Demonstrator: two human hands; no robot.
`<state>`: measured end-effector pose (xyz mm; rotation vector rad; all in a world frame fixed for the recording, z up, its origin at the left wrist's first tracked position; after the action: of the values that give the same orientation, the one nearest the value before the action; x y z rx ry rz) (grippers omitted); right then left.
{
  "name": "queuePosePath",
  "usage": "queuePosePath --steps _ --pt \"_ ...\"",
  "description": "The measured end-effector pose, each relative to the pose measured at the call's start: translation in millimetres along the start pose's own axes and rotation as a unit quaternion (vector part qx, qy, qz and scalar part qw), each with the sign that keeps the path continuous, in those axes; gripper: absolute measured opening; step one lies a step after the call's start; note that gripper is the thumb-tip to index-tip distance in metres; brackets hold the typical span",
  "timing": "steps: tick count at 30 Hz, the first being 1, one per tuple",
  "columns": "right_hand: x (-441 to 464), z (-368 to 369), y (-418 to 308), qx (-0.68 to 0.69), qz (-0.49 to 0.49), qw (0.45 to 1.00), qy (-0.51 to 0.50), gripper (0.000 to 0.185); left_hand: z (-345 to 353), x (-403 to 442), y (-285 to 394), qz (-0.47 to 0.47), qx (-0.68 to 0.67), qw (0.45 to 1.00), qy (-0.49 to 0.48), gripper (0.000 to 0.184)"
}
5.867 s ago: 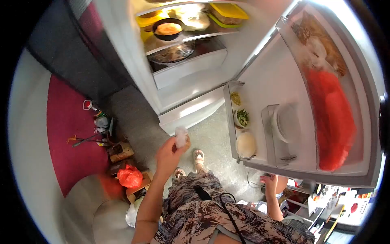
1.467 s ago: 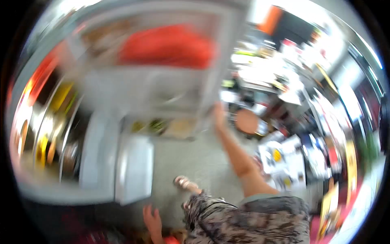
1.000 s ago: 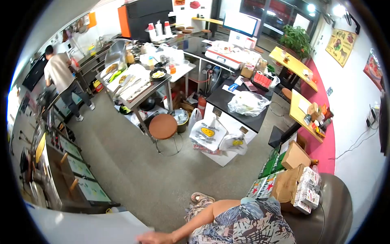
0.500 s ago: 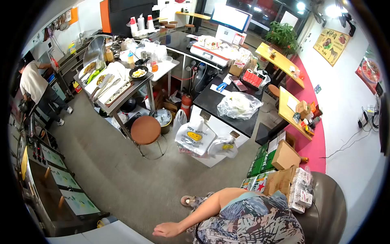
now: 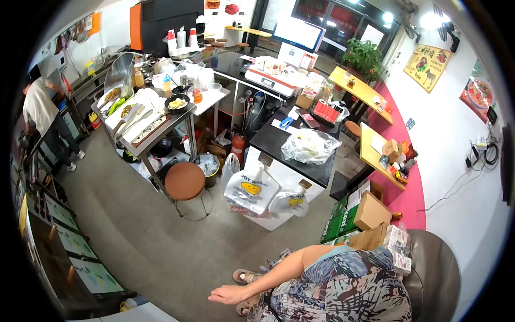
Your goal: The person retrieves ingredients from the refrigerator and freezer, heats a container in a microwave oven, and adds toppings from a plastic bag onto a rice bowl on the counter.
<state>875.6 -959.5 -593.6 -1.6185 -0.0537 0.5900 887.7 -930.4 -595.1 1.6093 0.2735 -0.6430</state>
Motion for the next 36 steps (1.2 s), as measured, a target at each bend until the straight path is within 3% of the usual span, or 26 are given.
queuePosePath --steps 6,12,21,30,36 --pt "-6.4 2.5 9.2 -0.001 0.041 0.999 -0.036 0.055 15.2 12.1 -19.1 -0.028 -0.038 0.999 -0.026 0.048" --pt "-12.3 -6.4 25.9 0.004 0.013 0.998 -0.056 0.055 33.2 27.6 -38.7 -0.058 -0.081 0.994 -0.046 0.048" --pt "-10.3 -39.4 86.6 -0.004 0.057 0.998 -0.005 0.049 41.8 56.0 -71.6 -0.11 -0.134 0.983 -0.062 0.047" --pt "-7.2 -17.1 82.0 0.056 0.08 0.995 -0.022 0.05 28.5 70.2 -81.0 -0.13 -0.157 0.977 -0.058 0.046" --pt "18.3 14.1 78.1 0.01 0.03 0.998 -0.049 0.048 3.1 74.3 -83.5 -0.141 -0.171 0.974 -0.045 0.046"
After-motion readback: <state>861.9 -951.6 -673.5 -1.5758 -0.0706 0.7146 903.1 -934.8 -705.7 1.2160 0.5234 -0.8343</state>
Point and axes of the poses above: each hand's wrist, its own x-axis towards the middle knuckle, its own z-axis out of the palm, y = z × x, the point moved 8 cm from there along x, towards the middle knuckle, and after that the axes turned 14 degrees about x, right-handed, at the moved point
